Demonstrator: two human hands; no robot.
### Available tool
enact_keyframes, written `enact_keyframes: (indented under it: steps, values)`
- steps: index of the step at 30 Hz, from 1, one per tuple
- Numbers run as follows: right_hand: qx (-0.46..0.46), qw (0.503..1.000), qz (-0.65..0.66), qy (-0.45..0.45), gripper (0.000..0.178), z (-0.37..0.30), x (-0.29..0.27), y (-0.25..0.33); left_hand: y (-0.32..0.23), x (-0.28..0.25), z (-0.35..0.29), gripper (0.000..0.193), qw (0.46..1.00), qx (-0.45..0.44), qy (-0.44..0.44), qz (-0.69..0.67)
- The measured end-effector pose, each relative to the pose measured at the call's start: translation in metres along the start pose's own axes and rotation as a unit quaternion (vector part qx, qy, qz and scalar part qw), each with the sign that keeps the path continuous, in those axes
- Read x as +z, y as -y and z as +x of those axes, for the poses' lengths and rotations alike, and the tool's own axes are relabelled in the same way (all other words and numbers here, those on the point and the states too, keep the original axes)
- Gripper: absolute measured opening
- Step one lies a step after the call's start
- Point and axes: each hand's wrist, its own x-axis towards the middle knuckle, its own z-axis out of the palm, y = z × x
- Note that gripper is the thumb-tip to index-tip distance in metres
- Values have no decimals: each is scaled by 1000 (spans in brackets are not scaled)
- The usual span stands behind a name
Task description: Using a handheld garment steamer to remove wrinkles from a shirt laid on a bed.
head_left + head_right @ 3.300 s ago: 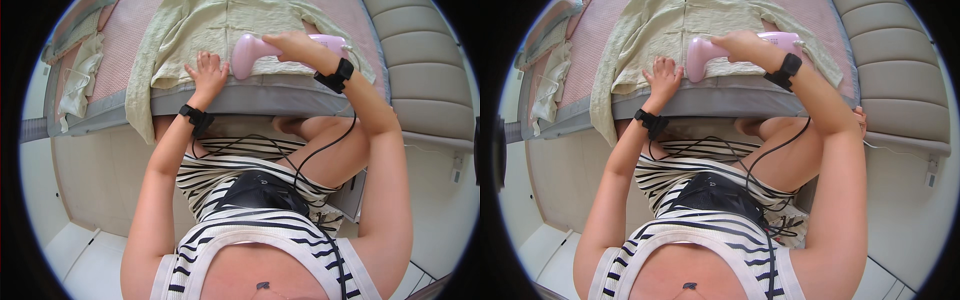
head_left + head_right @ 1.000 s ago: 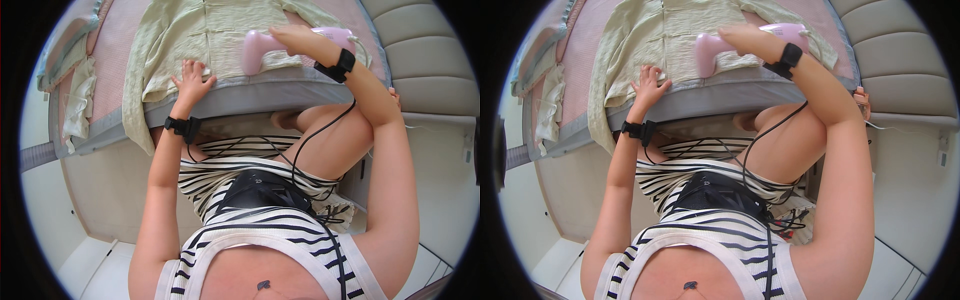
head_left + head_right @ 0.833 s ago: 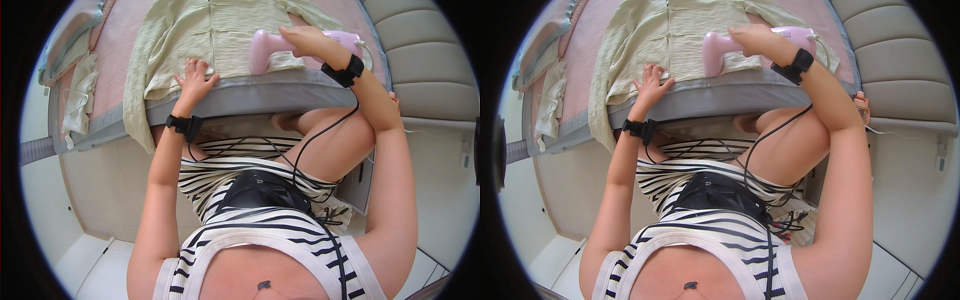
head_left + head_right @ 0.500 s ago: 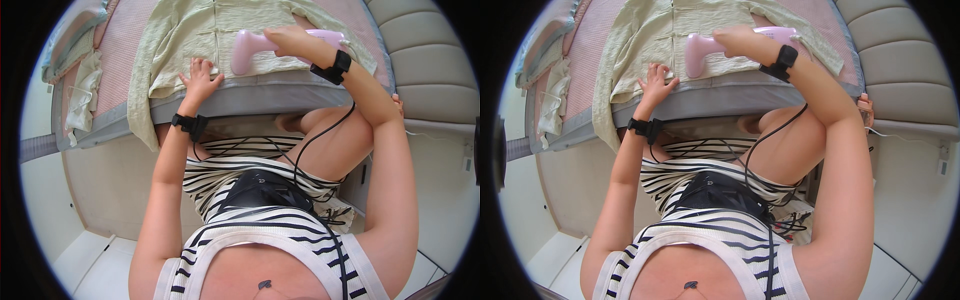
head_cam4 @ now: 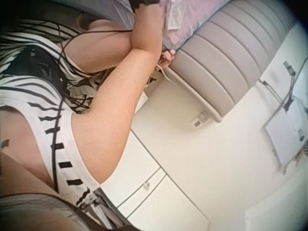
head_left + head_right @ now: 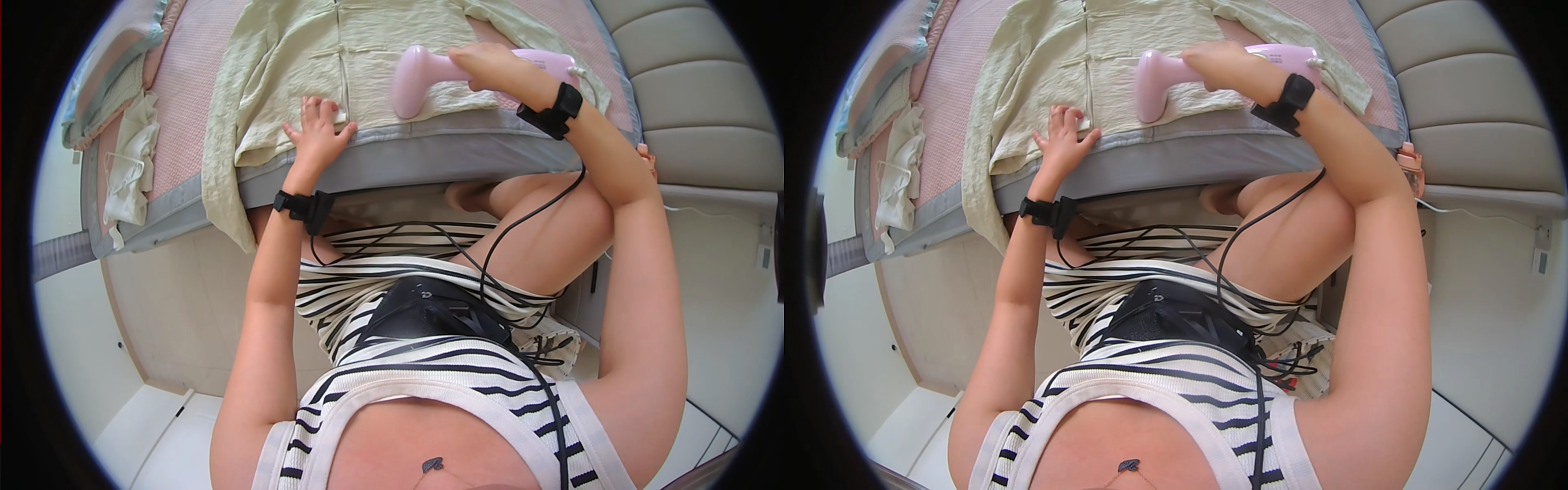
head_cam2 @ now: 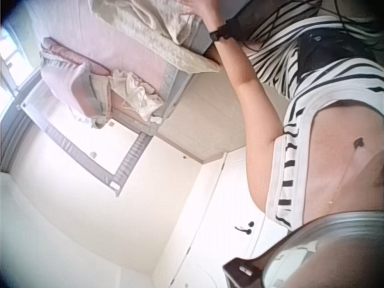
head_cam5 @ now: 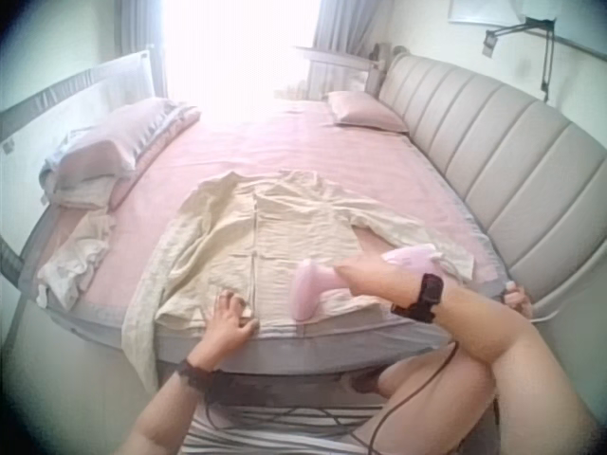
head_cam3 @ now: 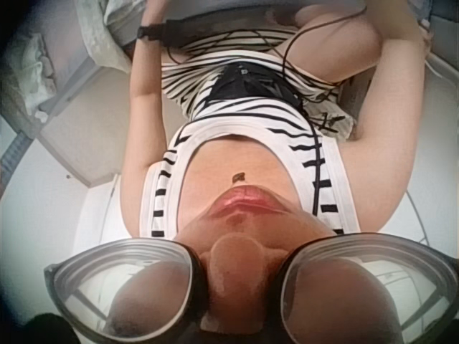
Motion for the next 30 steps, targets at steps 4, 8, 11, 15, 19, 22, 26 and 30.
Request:
enact_keyframes:
  steps: [4,8,11,15,19,22,26,30]
  values:
    - [-17,999,-1,-32,39,1,-6,2,-4,-3,4,47,1000,1,20,-4]
    - [9,1000,-8,-4,34,22,-13,25,-1,-2,2,47,1000,-3,14,5]
    - [10,1000,-22,6,31,25,-11,29,-3,-6,5,47,999,-12,32,2]
    - [-22,999,-15,-38,30,18,-4,19,-3,-4,5,47,1000,-11,23,14]
    - [-12,999,-16,-45,33,8,7,-3,-6,-5,5,47,999,-12,29,12]
    - [7,999,-30,-39,33,-3,1,0,-3,-5,4,46,999,-18,37,-1]
    - [0,998,-34,-47,31,-4,-3,1,-1,-1,3,46,1000,-6,22,3]
    - [7,999,-41,-16,30,10,-8,11,-1,-2,3,54,1000,7,17,-4]
